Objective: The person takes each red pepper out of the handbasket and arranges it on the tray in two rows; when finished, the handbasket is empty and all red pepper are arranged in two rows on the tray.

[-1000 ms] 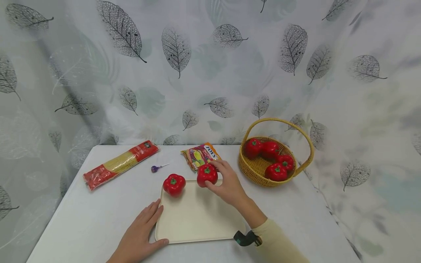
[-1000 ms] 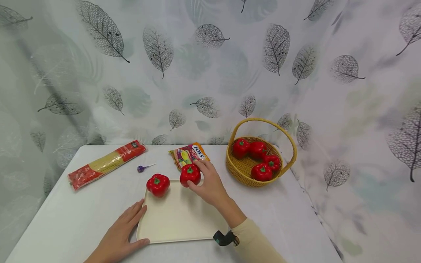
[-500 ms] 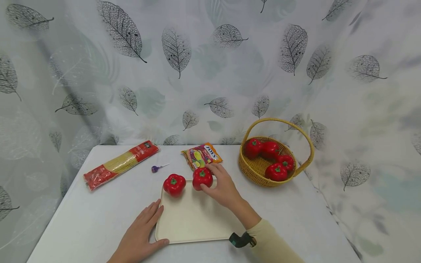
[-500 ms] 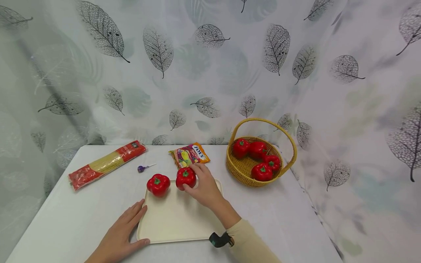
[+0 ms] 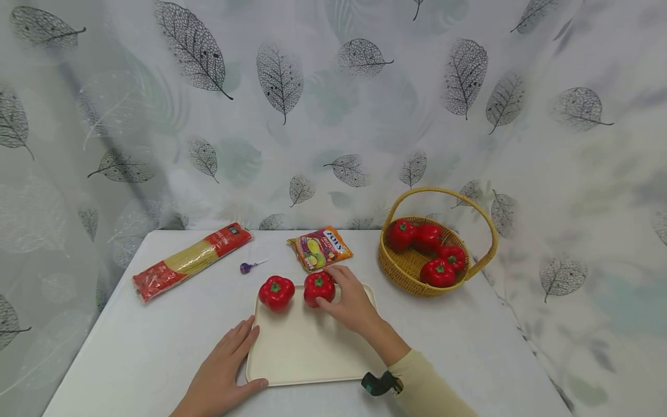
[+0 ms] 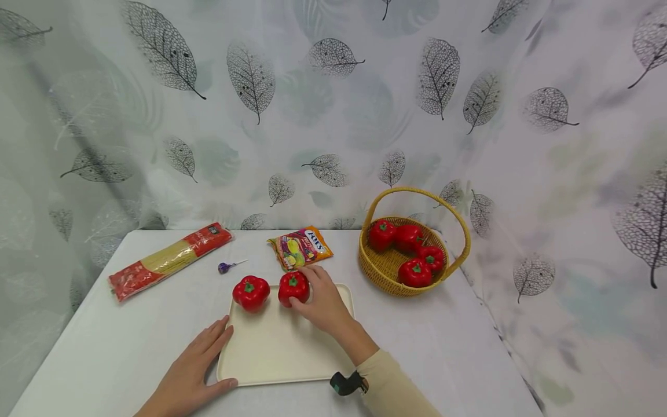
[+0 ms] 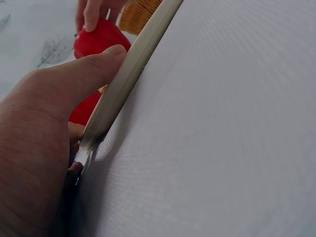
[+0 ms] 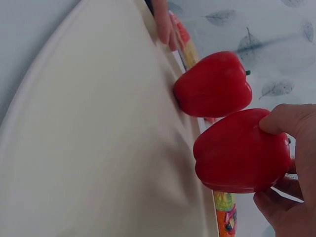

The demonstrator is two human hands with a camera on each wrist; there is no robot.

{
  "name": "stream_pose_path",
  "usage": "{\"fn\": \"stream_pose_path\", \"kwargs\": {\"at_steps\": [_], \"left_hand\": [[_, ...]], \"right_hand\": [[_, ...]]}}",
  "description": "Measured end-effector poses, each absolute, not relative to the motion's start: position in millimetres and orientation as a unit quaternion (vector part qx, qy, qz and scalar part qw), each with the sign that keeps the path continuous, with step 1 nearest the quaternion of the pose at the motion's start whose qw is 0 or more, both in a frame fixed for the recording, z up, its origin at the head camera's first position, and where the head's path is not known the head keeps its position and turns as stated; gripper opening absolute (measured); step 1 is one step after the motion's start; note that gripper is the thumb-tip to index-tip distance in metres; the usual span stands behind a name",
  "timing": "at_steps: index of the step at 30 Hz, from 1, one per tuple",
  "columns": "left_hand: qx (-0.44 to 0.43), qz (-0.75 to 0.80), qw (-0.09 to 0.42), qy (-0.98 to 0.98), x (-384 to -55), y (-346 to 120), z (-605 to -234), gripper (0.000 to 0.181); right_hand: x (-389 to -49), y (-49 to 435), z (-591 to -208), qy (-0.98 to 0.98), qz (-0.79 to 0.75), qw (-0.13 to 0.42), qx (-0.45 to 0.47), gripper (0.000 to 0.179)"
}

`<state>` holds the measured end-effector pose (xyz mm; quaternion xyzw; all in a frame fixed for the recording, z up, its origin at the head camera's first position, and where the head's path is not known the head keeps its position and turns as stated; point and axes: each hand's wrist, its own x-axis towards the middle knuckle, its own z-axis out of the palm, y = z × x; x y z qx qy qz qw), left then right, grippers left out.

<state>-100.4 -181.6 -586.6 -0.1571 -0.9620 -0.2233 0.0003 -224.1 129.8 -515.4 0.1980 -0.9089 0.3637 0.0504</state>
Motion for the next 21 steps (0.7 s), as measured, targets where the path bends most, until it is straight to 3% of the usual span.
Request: {"fn": "stream_pose_path", "kwargs": {"at_steps": [21], "left_hand": [[-0.163,-0.227,-0.001,-0.96,-100.1,-181.7,-585.5,0.11]], "right_hand": [[-222.2,132.9,-523.7,-0.909,0.362,0.039,0.204,0.07]]}}
